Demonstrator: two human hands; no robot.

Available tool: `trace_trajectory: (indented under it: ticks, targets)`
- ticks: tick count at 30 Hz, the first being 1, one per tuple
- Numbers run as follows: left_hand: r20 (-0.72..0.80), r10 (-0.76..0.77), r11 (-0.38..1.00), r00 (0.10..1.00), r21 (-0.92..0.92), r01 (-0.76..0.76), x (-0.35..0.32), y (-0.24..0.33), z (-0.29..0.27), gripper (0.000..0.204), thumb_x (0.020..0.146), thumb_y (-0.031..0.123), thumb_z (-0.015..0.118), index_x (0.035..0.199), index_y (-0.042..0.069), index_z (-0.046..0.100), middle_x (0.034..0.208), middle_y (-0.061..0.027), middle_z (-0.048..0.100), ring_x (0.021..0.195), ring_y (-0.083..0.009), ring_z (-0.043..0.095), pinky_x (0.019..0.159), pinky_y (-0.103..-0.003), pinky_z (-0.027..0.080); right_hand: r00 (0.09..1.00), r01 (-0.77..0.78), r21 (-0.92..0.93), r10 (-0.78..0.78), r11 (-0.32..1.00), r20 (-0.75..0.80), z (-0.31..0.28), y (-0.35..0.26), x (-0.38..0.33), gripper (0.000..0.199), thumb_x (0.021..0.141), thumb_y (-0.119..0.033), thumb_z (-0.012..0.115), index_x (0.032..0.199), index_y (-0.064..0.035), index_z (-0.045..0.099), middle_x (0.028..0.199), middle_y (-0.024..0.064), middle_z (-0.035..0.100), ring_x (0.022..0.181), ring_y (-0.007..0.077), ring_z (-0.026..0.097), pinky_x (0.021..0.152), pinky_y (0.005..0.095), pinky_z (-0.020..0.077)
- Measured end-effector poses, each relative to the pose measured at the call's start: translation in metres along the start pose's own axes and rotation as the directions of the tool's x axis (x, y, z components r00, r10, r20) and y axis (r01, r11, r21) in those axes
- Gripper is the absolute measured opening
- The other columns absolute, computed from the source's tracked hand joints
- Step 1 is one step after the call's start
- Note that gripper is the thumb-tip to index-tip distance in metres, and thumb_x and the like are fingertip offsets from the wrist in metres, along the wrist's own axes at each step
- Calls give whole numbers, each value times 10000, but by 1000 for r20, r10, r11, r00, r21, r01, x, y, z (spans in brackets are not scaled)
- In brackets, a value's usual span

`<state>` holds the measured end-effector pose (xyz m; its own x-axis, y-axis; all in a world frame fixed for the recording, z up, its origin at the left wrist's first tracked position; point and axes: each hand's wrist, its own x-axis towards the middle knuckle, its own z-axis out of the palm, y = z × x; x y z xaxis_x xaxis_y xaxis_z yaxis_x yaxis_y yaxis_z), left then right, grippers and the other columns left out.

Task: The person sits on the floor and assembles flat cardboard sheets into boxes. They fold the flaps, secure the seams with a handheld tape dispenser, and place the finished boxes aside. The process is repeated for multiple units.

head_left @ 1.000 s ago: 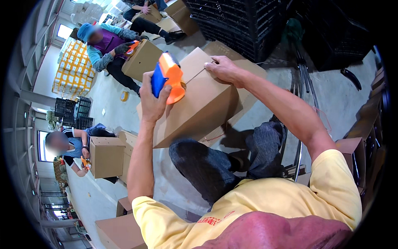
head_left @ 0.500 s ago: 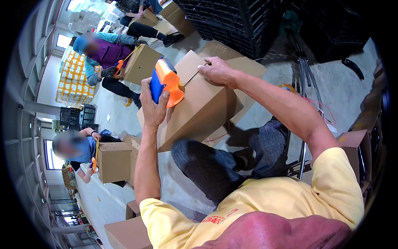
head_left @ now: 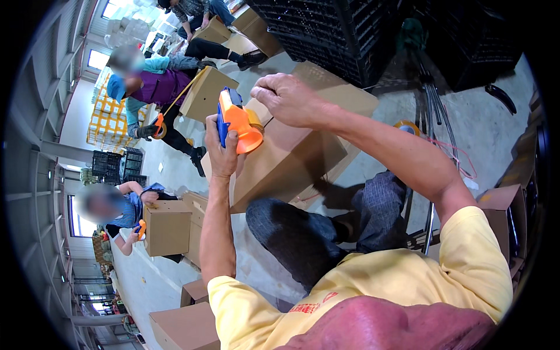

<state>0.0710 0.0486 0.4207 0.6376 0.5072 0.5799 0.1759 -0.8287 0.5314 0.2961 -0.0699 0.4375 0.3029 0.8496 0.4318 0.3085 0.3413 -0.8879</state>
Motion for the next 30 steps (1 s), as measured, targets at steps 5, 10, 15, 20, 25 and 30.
trace_trajectory:
  ticks: [5, 10, 15, 20, 25, 30]
  targets:
    - [-24, -4, 1000, 1000, 5, 4, 3, 6, 3, 642, 972, 631, 629, 1147, 23, 522, 899, -109, 565, 818, -221, 547, 758, -373, 470, 996, 8, -87, 1, 996, 94, 5, 7, 9, 344, 1068, -233, 543, 1101, 65, 711, 974, 237, 714, 911, 331, 693, 842, 434, 526]
    - [-31, 13, 1000, 999, -8, -13, 4, 4, 3, 615, 950, 584, 670, 1131, 15, 524, 860, -127, 582, 769, -220, 563, 710, -384, 467, 991, -72, -13, 73, 997, 111, 8, -1, 9, 345, 1080, -218, 520, 1097, 72, 706, 965, 206, 731, 879, 262, 674, 829, 410, 523]
    - [-16, -18, 1000, 1000, 0, 18, 4, 10, 4, 618, 955, 590, 664, 1145, 18, 527, 868, -118, 583, 778, -215, 561, 718, -374, 467, 988, -88, -10, 89, 996, 124, 11, 0, 11, 356, 1095, -229, 510, 1075, 63, 712, 858, 113, 686, 809, 178, 591, 773, 376, 497]
    - [-52, 22, 1000, 998, -18, -23, 3, 8, 5, 631, 935, 576, 709, 1136, 7, 525, 824, -152, 612, 718, -257, 593, 679, -399, 482, 975, -179, 69, 167, 981, 147, 13, -3, 12, 407, 1074, -297, 532, 1015, 65, 708, 897, 193, 703, 831, 243, 628, 817, 426, 500]
    - [-25, 14, 1000, 1000, 7, -14, 2, 8, 5, 611, 934, 557, 723, 1136, 12, 534, 834, -179, 632, 720, -309, 624, 691, -413, 497, 924, -367, 293, 310, 883, 223, 10, -7, 13, 461, 1097, -409, 549, 1041, 6, 741, 996, 61, 702, 934, 136, 585, 883, 353, 465]
    - [-17, -8, 999, 1000, 37, 9, 1, 10, 1, 591, 931, 523, 741, 1139, 11, 534, 877, -204, 650, 768, -354, 658, 722, -439, 518, 917, -399, 345, 362, 849, 169, 22, -7, 12, 462, 1091, -432, 583, 1106, 2, 741, 1023, 49, 682, 969, 116, 568, 926, 295, 450]
